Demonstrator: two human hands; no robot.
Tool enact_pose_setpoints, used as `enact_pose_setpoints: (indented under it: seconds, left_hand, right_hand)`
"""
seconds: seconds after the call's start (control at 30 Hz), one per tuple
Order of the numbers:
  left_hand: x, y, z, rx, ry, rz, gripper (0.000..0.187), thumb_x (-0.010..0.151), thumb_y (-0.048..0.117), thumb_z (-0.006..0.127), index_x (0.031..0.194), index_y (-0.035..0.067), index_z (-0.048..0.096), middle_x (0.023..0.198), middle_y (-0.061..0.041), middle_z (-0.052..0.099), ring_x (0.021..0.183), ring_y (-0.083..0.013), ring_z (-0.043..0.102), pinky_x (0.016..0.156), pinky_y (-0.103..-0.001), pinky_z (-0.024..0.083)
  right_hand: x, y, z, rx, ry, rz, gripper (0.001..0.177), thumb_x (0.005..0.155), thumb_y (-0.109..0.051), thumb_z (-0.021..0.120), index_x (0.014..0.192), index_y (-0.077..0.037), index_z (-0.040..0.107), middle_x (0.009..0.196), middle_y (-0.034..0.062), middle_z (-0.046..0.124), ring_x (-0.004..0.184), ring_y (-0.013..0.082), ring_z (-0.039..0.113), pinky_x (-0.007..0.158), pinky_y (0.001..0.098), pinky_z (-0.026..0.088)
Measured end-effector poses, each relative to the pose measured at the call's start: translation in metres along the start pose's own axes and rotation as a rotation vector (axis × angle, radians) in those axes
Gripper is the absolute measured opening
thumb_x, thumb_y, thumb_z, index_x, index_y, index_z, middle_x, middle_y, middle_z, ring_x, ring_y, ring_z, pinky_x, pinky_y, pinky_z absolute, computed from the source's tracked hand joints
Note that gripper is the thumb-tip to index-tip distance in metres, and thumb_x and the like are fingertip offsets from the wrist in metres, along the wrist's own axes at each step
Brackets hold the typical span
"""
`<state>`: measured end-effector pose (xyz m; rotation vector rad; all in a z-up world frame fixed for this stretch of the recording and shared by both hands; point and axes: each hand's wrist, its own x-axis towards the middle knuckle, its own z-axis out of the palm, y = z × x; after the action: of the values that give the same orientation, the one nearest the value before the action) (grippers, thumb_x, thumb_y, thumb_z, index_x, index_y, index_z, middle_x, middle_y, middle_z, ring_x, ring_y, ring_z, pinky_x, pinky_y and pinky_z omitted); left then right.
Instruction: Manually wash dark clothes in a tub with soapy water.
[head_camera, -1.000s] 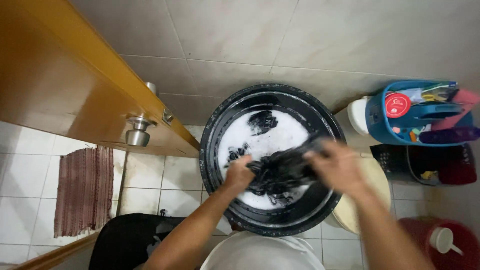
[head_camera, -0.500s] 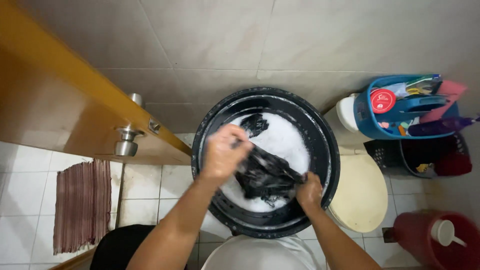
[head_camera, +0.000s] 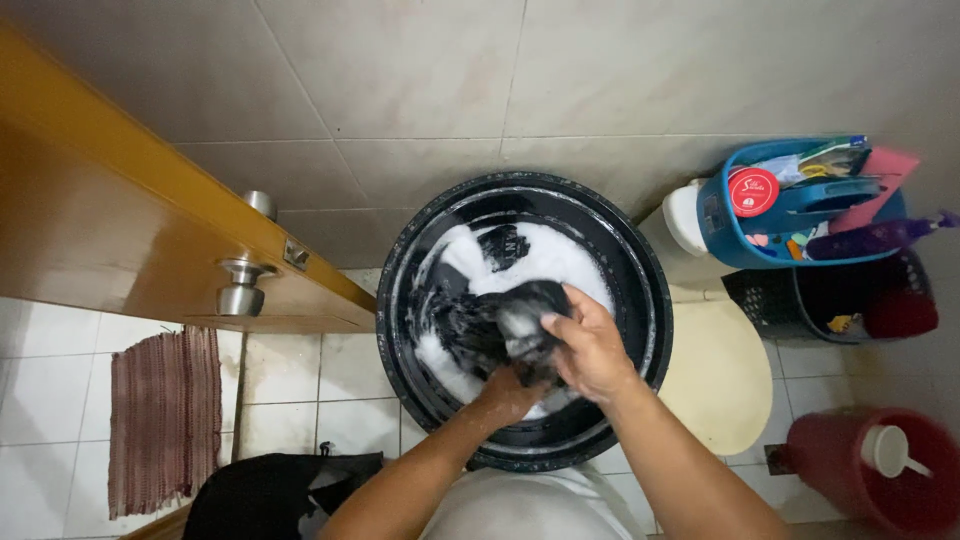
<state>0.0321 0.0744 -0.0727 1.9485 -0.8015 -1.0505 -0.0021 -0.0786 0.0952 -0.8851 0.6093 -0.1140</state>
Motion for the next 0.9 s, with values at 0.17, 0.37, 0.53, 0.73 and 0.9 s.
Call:
enact_pose_setpoints:
  seconds: [0.17,0.37,0.53,0.73,0.9]
  left_hand:
    - [0.009,-0.016,-0.014,0.190,-0.090,-0.240,0.063,0.100,0.060,0.069,0.122,0.000,0.072,0.117,-0.028,0.071,0.113,-0.0409,0.065,0.099,-0.048,0.052]
    - [-0.044,0.060,-0.168,-0.289,0.027,-0.293,0.055,0.089,0.046,0.078,0.122,0.004,0.067,0.111,-0.013,0.074,0.102,-0.0250,0.068,0.089,-0.041,0.053]
    - [-0.019,-0.044,-0.153,-1.145,0.608,-0.239,0.037,0.073,0.006,0.057,0.109,0.004,0.064,0.103,-0.018,0.068,0.087,-0.0362,0.067,0.079,-0.055,0.059]
    - [0.002,0.031,-0.060,-1.597,0.168,-0.665,0.035,0.089,0.024,0.045,0.112,0.007,0.065,0.110,-0.014,0.067,0.100,-0.0315,0.062,0.086,-0.050,0.050]
    - [0.016,0.006,0.000,-1.324,0.256,-0.534,0.041,0.098,0.041,0.058,0.119,0.006,0.061,0.106,-0.010,0.062,0.094,-0.0262,0.061,0.088,-0.046,0.051]
  right_hand:
    - [0.030,0.051,-0.069,-0.294,-0.193,-0.230,0.051,0.081,0.010,0.043,0.128,-0.001,0.061,0.123,0.0106,0.071,0.117,0.0227,0.067,0.104,0.0389,0.050]
    - [0.038,0.111,-0.165,-0.673,-0.092,0.053,0.043,0.092,-0.008,0.054,0.135,-0.005,0.059,0.122,0.0145,0.071,0.114,0.0260,0.066,0.090,0.0410,0.050]
    - [0.016,0.049,-0.137,0.067,-0.049,-0.331,0.049,0.094,-0.018,0.052,0.134,0.010,0.054,0.123,0.0231,0.067,0.113,0.0328,0.068,0.105,0.0476,0.053]
    - [-0.035,0.051,0.060,-0.955,-0.417,-0.821,0.019,0.100,-0.025,0.063,0.099,-0.006,0.062,0.099,0.0110,0.063,0.096,0.0243,0.066,0.089,0.0382,0.056]
    - [0.017,0.058,0.027,-1.028,-0.107,-0.330,0.016,0.098,-0.026,0.061,0.094,-0.011,0.062,0.089,0.0064,0.064,0.082,0.0224,0.067,0.076,0.0377,0.059]
